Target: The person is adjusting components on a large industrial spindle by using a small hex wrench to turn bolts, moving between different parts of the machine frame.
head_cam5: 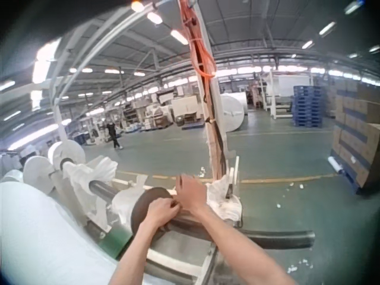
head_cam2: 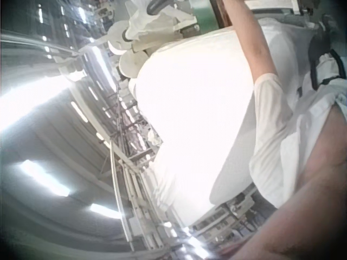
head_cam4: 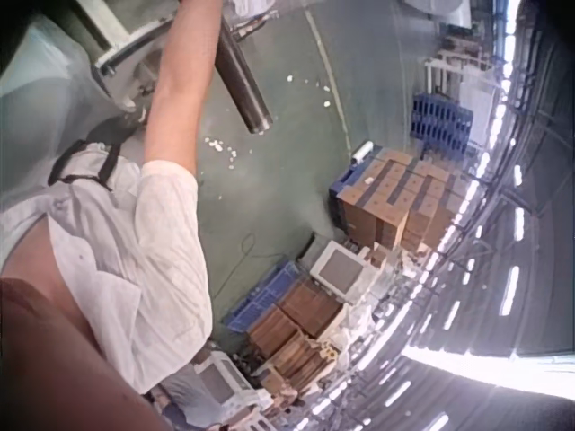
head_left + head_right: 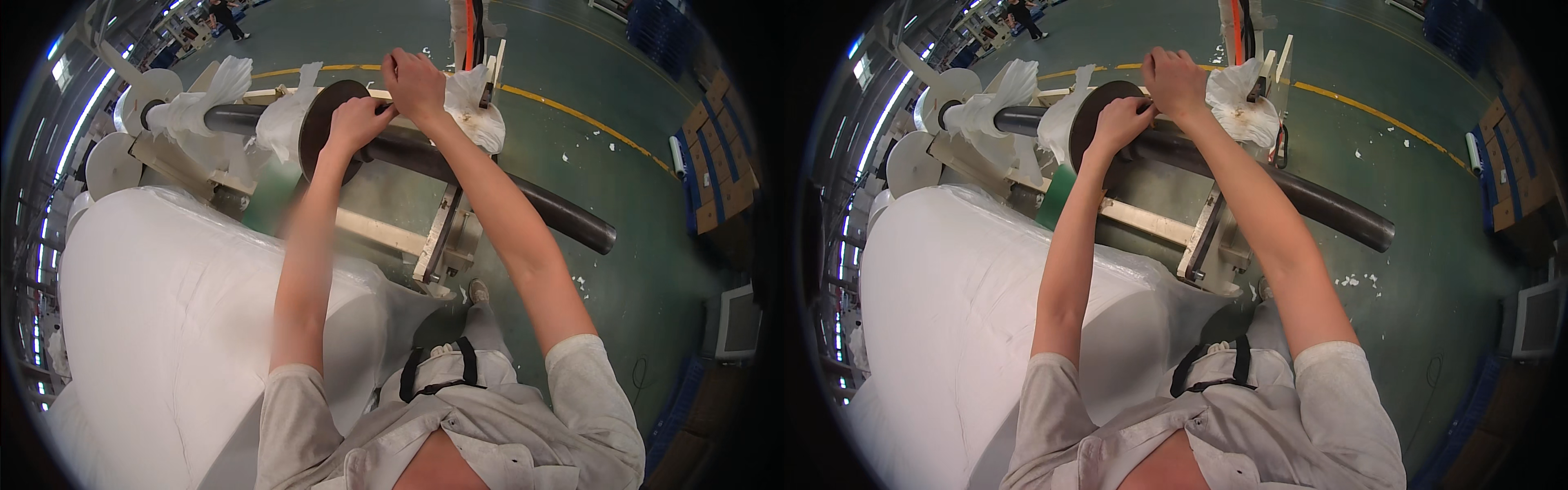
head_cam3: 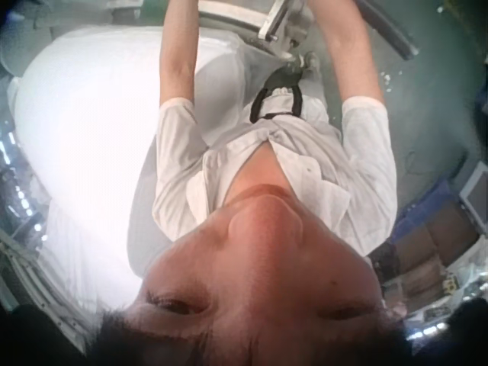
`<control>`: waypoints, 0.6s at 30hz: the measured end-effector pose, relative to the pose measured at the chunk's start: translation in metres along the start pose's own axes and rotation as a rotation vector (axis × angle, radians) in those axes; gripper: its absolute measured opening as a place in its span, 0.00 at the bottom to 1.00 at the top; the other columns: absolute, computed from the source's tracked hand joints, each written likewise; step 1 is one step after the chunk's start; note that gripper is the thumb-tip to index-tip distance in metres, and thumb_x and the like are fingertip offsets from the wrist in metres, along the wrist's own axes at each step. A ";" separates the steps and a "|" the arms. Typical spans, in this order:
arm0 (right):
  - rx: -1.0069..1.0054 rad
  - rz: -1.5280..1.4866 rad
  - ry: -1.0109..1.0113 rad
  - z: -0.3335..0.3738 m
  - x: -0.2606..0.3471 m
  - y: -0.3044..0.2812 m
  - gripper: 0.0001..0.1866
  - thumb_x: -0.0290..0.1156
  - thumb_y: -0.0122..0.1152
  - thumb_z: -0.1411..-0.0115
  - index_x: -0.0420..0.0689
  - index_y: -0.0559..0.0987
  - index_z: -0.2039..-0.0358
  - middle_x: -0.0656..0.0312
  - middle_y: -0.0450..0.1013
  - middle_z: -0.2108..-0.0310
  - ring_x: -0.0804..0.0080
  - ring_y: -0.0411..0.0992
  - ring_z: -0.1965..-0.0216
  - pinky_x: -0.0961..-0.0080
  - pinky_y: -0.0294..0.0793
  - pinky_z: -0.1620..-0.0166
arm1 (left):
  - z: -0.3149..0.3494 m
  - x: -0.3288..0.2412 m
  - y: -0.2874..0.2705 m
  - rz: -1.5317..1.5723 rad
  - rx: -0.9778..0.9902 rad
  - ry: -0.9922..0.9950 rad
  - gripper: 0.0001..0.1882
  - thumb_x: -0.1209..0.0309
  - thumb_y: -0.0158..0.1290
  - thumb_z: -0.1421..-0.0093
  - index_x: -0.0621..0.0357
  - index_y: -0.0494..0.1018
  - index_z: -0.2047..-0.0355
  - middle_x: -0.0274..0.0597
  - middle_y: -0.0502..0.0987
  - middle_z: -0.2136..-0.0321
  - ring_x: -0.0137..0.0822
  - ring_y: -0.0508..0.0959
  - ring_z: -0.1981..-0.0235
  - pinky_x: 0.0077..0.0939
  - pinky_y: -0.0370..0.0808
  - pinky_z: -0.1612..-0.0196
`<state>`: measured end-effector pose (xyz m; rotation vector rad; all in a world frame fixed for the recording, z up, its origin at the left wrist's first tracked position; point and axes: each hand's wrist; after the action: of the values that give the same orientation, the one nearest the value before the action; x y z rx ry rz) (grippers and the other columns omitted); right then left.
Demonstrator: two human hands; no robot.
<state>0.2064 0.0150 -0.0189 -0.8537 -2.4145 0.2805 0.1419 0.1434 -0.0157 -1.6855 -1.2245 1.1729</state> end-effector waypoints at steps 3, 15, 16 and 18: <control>0.077 0.132 -0.073 0.000 -0.001 0.000 0.18 0.44 0.50 0.32 0.47 0.80 0.73 0.61 0.79 0.74 0.57 0.77 0.67 0.57 0.76 0.68 | 0.002 0.005 0.003 -0.032 0.007 -0.007 0.27 0.42 0.51 0.38 0.49 0.86 0.60 0.50 0.84 0.71 0.54 0.83 0.63 0.46 0.79 0.58; 0.141 0.174 -0.420 -0.011 -0.004 -0.013 0.24 0.46 0.50 0.33 0.44 0.81 0.80 0.47 0.76 0.80 0.43 0.77 0.75 0.48 0.75 0.70 | 0.000 0.003 0.011 0.034 -0.195 0.098 0.23 0.47 0.54 0.37 0.53 0.85 0.71 0.55 0.82 0.73 0.56 0.83 0.67 0.50 0.80 0.61; 0.181 0.150 -0.393 -0.011 0.003 -0.012 0.25 0.46 0.49 0.33 0.44 0.81 0.80 0.46 0.76 0.80 0.42 0.77 0.75 0.47 0.76 0.69 | 0.002 0.009 0.010 0.014 -0.190 0.071 0.23 0.45 0.53 0.38 0.50 0.85 0.70 0.54 0.83 0.73 0.55 0.83 0.67 0.50 0.80 0.61; 0.251 0.141 -0.354 -0.012 0.003 -0.010 0.26 0.47 0.47 0.32 0.44 0.82 0.78 0.45 0.77 0.77 0.40 0.77 0.73 0.46 0.76 0.68 | 0.002 0.010 0.012 0.013 -0.189 0.045 0.24 0.43 0.52 0.38 0.48 0.86 0.69 0.53 0.83 0.73 0.55 0.84 0.67 0.50 0.80 0.60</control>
<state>0.2057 0.0089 -0.0042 -0.9209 -2.5638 0.8334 0.1449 0.1502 -0.0300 -1.8504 -1.3323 1.0482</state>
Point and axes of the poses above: each hand's wrist, its own z-axis away from the middle knuckle, its own y-axis out of the palm, x = y × z
